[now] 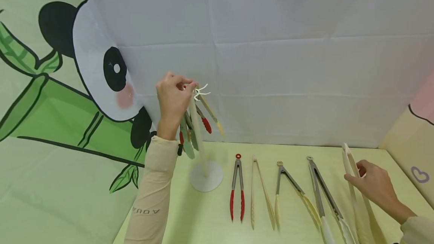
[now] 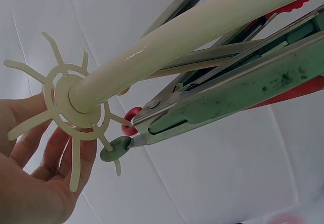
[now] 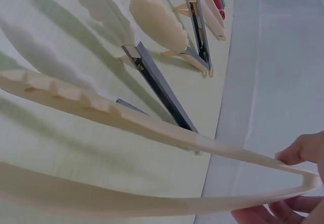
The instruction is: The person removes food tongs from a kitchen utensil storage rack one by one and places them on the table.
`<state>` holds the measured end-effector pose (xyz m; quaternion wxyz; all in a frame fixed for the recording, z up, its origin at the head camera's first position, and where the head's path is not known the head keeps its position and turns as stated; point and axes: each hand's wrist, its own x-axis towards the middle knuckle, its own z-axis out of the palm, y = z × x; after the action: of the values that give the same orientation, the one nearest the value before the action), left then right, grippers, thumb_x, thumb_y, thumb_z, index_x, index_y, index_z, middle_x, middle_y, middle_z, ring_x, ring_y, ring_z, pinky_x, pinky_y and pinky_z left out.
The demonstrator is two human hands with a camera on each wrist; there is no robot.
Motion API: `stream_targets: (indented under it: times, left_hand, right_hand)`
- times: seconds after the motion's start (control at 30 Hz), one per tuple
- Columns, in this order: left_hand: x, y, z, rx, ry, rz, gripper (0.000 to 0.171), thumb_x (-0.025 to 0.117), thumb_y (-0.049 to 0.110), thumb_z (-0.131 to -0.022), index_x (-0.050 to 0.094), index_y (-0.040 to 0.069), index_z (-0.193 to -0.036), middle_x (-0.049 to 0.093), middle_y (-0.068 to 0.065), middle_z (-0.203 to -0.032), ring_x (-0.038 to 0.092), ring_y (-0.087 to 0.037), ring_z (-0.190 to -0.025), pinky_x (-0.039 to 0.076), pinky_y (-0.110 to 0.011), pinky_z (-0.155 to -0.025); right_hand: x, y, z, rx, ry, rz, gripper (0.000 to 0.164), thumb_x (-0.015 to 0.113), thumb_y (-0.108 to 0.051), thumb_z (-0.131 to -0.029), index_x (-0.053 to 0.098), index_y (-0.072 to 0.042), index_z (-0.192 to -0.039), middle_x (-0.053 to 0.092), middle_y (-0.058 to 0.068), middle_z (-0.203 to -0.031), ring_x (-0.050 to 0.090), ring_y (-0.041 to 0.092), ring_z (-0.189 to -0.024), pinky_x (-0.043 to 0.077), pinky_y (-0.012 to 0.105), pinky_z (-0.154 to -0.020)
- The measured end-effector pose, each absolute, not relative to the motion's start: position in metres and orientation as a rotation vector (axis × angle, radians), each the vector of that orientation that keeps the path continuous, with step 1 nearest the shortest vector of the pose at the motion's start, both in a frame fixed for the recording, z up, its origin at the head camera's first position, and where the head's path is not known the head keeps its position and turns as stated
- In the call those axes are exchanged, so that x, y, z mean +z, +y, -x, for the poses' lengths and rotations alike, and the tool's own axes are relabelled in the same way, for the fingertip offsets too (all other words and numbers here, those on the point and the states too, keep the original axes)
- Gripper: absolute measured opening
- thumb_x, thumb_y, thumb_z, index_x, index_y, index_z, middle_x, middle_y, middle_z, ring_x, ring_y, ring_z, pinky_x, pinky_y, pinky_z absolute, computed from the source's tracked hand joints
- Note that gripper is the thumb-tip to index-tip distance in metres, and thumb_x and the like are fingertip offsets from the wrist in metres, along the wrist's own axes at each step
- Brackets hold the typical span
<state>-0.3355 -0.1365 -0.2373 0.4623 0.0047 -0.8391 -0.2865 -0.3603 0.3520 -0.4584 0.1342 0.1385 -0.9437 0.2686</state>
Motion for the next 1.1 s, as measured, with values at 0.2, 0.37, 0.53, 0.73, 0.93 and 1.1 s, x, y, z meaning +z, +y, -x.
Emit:
stream_targets:
  times: [0.2,0.37,0.53,0.73,0.93,1.1]
  left_hand:
    - [-0.237,-0.137,0.338,-0.671,-2.06,-0.009,0.016,0.073,0.018,-0.071,0.072,0.004,-0.078,0.05,-0.012,-0.069,0.045,-0.021,-0.064,0.034,-0.029,-0.063]
    - [-0.235,-0.137,0.338,-0.663,-2.065,-0.018,0.017,0.074,0.019,-0.071,0.072,0.004,-0.078,0.05,-0.01,-0.069,0.045,-0.021,-0.063,0.034,-0.029,-0.063]
    - [-0.234,-0.136,0.338,-0.67,-2.075,-0.029,0.017,0.074,0.019,-0.071,0.072,0.004,-0.079,0.051,-0.012,-0.071,0.045,-0.021,-0.064,0.035,-0.029,-0.065]
    - [-0.234,-0.136,0.337,-0.672,-2.072,-0.016,0.017,0.074,0.019,-0.07,0.072,0.004,-0.078,0.051,-0.012,-0.07,0.046,-0.021,-0.064,0.035,-0.03,-0.066]
    - [-0.234,-0.137,0.335,-0.678,-2.077,-0.011,0.017,0.074,0.018,-0.07,0.072,0.003,-0.078,0.051,-0.012,-0.07,0.046,-0.021,-0.064,0.036,-0.029,-0.065]
    - [-0.234,-0.136,0.334,-0.682,-2.08,0.001,0.016,0.074,0.018,-0.07,0.072,0.003,-0.078,0.051,-0.013,-0.07,0.044,-0.02,-0.063,0.035,-0.029,-0.062]
  right_hand:
    - [-0.468,0.36,0.366,0.752,-2.853,-0.403,0.036,0.066,-0.028,-0.073,0.056,0.005,-0.085,0.054,0.005,-0.067,0.045,0.016,-0.054,0.034,0.029,-0.046]
    - [-0.477,0.366,0.375,0.769,-2.944,-0.412,0.037,0.065,-0.029,-0.075,0.055,0.005,-0.084,0.055,0.006,-0.067,0.047,0.016,-0.054,0.036,0.03,-0.045]
    - [-0.486,0.372,0.382,0.789,-2.969,-0.45,0.032,0.065,-0.027,-0.074,0.055,0.003,-0.08,0.055,0.006,-0.066,0.047,0.015,-0.052,0.037,0.03,-0.044]
    - [-0.494,0.375,0.384,0.809,-2.99,-0.481,0.031,0.064,-0.024,-0.075,0.055,0.005,-0.081,0.056,0.006,-0.066,0.048,0.015,-0.053,0.038,0.03,-0.044]
    - [-0.501,0.37,0.383,0.844,-3.025,-0.479,0.027,0.063,-0.021,-0.075,0.056,0.005,-0.081,0.056,0.004,-0.063,0.048,0.014,-0.05,0.038,0.029,-0.042]
    - [-0.51,0.366,0.383,0.826,-3.038,-0.493,0.024,0.064,-0.018,-0.074,0.055,0.004,-0.076,0.052,0.002,-0.058,0.044,0.014,-0.047,0.036,0.028,-0.04]
